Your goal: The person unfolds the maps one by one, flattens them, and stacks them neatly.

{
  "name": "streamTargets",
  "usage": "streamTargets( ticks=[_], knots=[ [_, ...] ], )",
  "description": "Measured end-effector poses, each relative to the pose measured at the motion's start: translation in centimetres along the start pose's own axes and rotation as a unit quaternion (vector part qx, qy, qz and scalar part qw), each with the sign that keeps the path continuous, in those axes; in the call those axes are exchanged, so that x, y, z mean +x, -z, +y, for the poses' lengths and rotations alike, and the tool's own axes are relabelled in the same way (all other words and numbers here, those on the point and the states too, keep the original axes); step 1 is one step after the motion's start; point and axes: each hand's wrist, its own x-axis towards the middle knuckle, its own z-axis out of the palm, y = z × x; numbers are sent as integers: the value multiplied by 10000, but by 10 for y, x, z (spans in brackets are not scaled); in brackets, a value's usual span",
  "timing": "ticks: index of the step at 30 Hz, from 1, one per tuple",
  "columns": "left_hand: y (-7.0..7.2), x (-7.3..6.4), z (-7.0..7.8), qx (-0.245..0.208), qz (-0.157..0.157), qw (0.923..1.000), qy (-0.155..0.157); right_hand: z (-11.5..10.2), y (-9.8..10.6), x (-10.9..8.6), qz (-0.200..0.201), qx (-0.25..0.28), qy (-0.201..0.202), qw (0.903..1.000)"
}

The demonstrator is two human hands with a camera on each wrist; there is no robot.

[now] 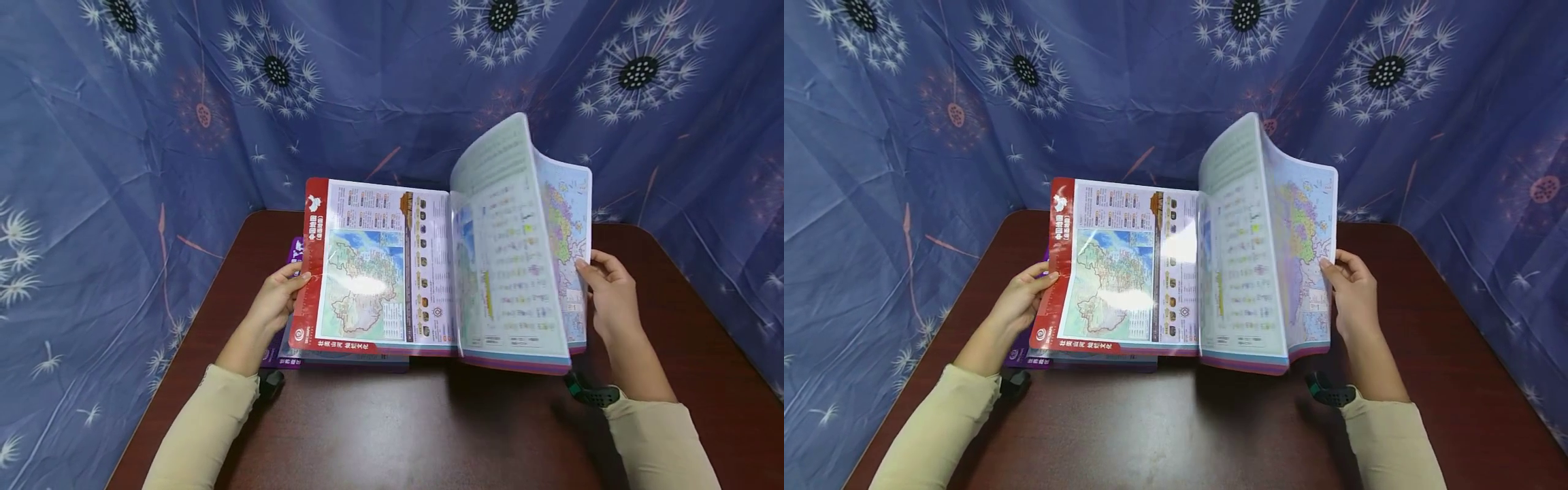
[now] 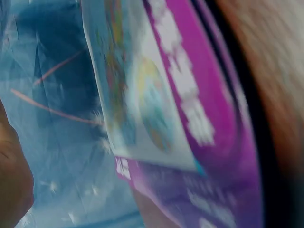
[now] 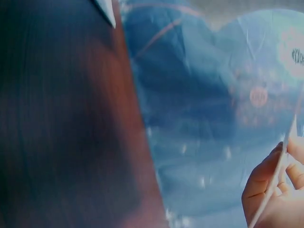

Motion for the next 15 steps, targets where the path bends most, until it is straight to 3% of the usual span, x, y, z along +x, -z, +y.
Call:
streamTargets(
  ticks=[4,6,15],
  knots=[
    [11,-5,5,-61,112,9999,-82,-23,5,-20,330,113,-53,9994],
    [16,-7,6,-36,157,9997,-158,-50,-5,-42,632,94,-329,9974],
    [39,-14,11,73,574,9979,-299,-48,38,-43,1512,-250,-1105,9820]
  ],
)
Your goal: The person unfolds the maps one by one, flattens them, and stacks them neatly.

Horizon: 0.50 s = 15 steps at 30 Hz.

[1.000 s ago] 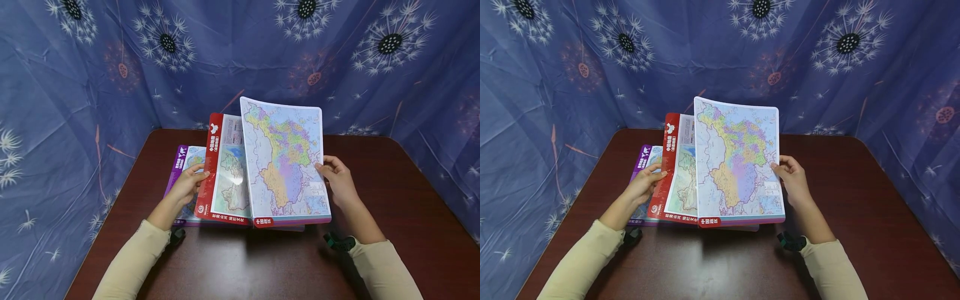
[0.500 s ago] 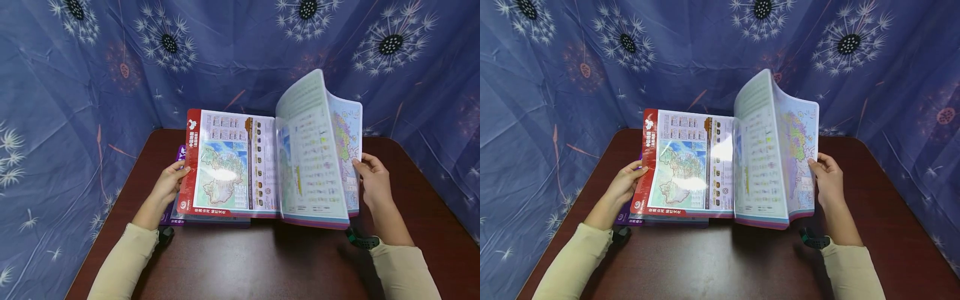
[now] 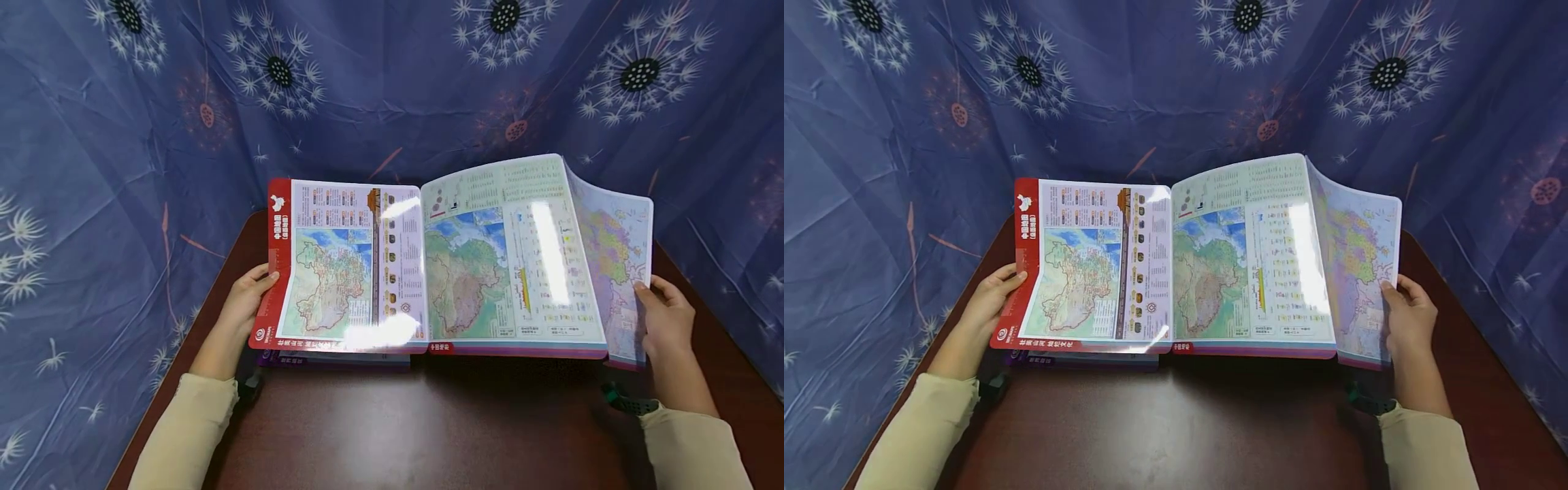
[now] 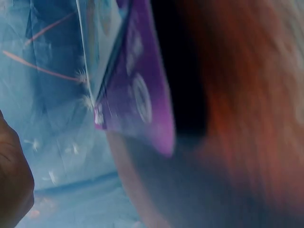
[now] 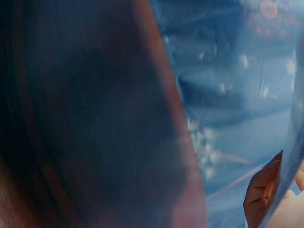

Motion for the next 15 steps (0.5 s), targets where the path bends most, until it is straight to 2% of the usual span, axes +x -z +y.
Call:
streamTargets(
  ticks=[5,8,15],
  knots=[
    [12,-1,4,71,170,9998,-19,5,20,8,46,274,-322,9991],
    [17,-2,4,168,197,9996,-59,6,30,12,134,340,-329,9988],
    [25,-3,6,420,177,9989,-82,9,46,18,358,-222,-299,9987]
  ],
)
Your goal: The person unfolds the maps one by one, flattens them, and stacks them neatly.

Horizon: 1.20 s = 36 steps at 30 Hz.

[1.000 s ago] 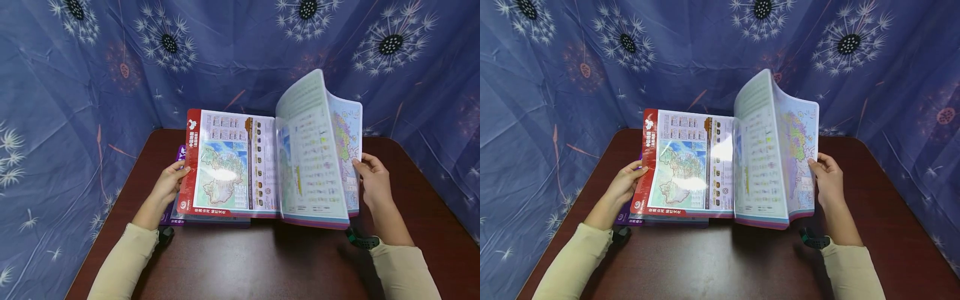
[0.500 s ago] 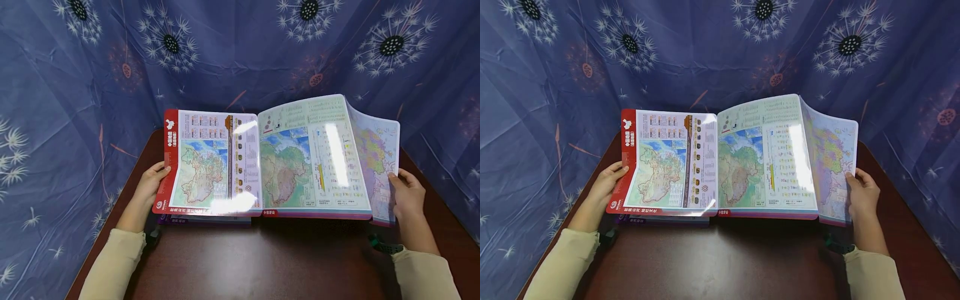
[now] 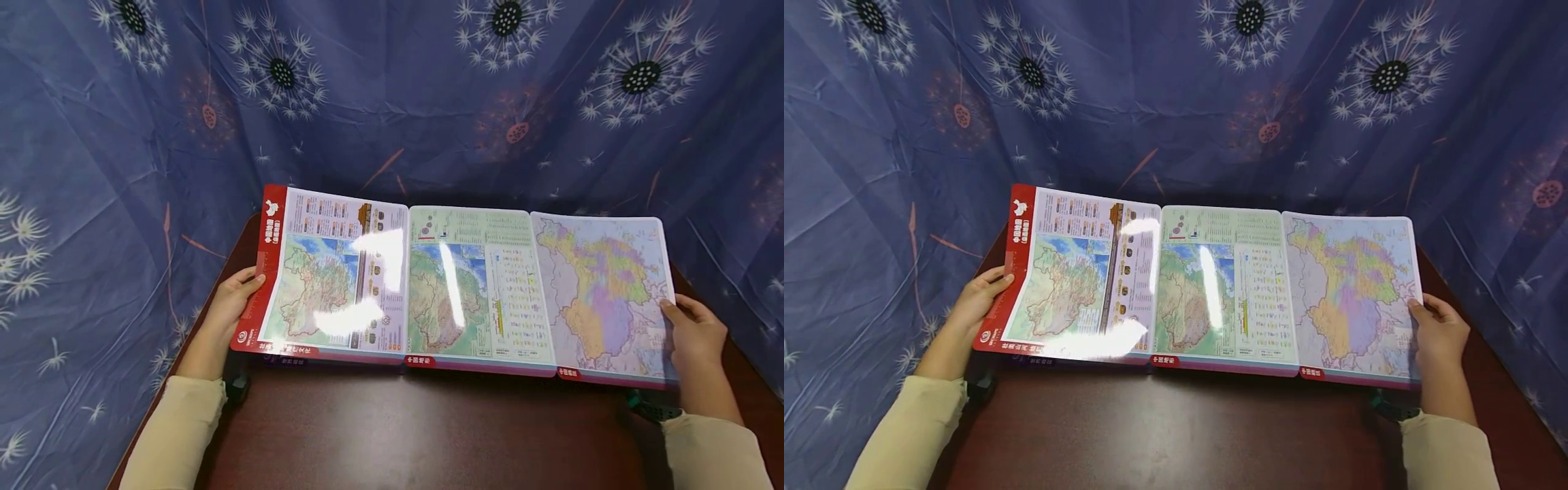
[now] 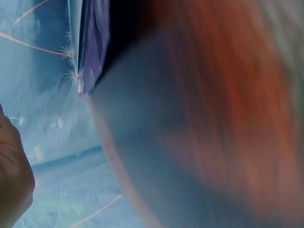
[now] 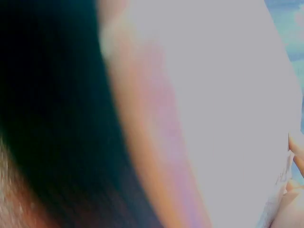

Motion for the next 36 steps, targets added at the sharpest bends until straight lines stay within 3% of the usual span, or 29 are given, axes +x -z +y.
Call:
streamTargets(
  ticks=[7,12,18,21,26,31,33,36],
  knots=[
    [1,5,0,276,-88,9996,-32,0,5,9,-14,-387,-175,9991],
    [-1,13,3,627,58,9980,-95,-1,-2,11,-10,-524,-330,9981],
    [-9,32,10,1071,277,9936,-228,-12,-18,14,98,-635,-45,9979],
    [-12,42,14,1301,449,9902,-247,-20,-31,18,322,-1069,100,9937],
    [-19,60,19,1626,762,9830,-370,-35,-51,26,781,-2214,159,9719],
    [-24,75,23,1775,914,9782,-570,-46,-69,31,1016,-3345,481,9357],
    [-25,80,24,1905,1021,9745,-601,-48,-75,31,1067,-3667,724,9214],
    [-27,86,24,2157,1251,9667,-569,-48,-81,31,1085,-3866,881,9116]
  ],
)
